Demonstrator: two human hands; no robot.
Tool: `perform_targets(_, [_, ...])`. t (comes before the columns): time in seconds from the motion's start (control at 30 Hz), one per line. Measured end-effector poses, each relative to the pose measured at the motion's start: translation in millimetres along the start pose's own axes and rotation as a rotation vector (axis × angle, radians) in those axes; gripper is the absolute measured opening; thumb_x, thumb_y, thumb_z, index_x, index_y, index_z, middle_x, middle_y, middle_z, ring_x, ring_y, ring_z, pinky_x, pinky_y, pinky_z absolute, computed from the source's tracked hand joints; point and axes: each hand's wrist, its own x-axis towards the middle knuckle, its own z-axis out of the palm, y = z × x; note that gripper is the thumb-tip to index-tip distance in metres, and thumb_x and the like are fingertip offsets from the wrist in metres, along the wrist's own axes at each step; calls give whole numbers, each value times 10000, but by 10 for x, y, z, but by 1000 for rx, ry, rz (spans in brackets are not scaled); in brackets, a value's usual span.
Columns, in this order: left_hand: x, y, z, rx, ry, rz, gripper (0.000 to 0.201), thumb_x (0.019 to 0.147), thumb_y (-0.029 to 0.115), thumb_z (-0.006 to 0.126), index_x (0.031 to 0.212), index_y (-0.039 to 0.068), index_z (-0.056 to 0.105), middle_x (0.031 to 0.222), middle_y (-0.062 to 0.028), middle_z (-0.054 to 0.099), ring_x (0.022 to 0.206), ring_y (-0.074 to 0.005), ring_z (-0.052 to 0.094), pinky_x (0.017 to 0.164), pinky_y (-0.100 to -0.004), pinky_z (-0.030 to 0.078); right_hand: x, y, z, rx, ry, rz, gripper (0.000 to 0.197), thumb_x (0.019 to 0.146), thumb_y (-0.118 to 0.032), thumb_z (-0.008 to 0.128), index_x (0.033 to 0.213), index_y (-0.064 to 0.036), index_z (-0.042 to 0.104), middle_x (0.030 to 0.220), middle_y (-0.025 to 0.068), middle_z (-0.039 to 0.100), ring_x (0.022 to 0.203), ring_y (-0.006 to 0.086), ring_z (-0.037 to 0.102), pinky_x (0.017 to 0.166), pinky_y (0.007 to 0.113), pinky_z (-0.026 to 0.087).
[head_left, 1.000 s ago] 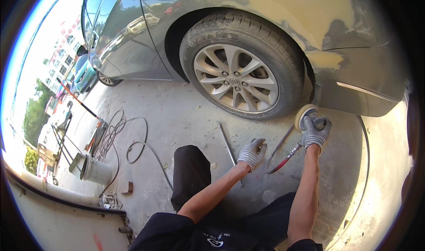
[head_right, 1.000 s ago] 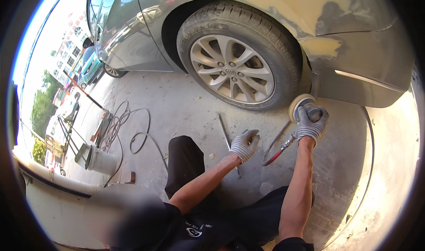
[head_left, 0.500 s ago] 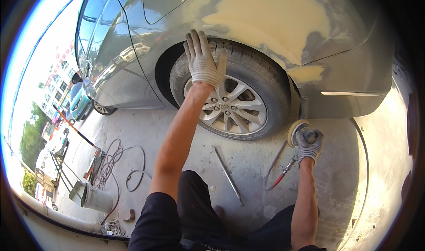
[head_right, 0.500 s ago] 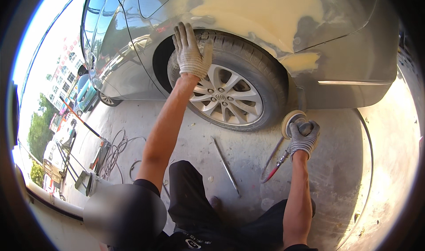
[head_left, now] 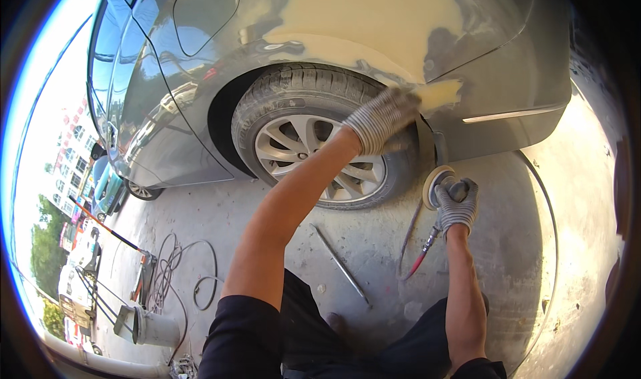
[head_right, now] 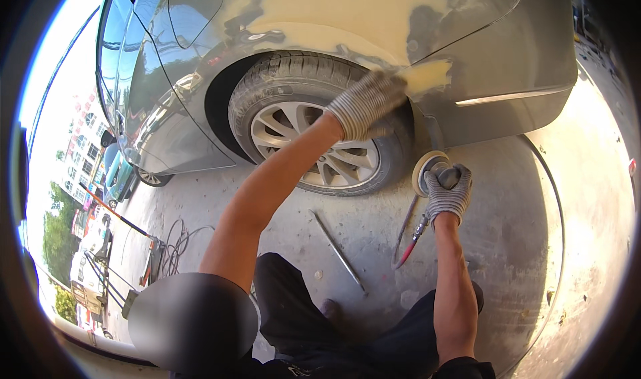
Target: The person uses a pneumatic polishing tool to smooth the surface of a car's rear quarter panel near the wheel well. They repeatedly move the tool over the same area and occasionally wipe the surface with a gloved hand.
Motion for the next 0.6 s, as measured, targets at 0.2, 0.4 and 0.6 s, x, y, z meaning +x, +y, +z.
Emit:
perform_targets(0.2, [-640, 165, 381, 76, -98, 43, 634, 920, 345, 650, 1457, 31, 526, 1563, -176, 466, 1478, -374, 403, 1278, -561, 223, -45, -81, 23, 32, -21, 42, 654, 687, -175, 951, 1230, -79, 599, 1209, 138, 653, 1084, 305, 649, 972, 418, 537])
perform_targets(0.4, [-668, -397, -304, 225, 550, -565, 753, 913, 293, 632, 1548, -36, 392, 1636, -317, 305, 1522, -518, 267, 1265, -617, 171, -71, -132, 1, 38, -42, 46, 646, 717, -156, 941, 1247, -68, 581, 1187, 113, 640, 1053, 253, 632, 941, 386, 553])
perform_targets(0.6, [-270, -596, -367, 199, 652, -703, 840, 942, 344, 612, 1567, -108, 280, 1621, -440, 175, 1523, -612, 132, 1247, -672, 84, -125, -154, 48, -4, -32, 5, 682, 670, -223, 949, 1242, -61, 615, 1236, 169, 627, 1103, 340, 653, 968, 439, 545])
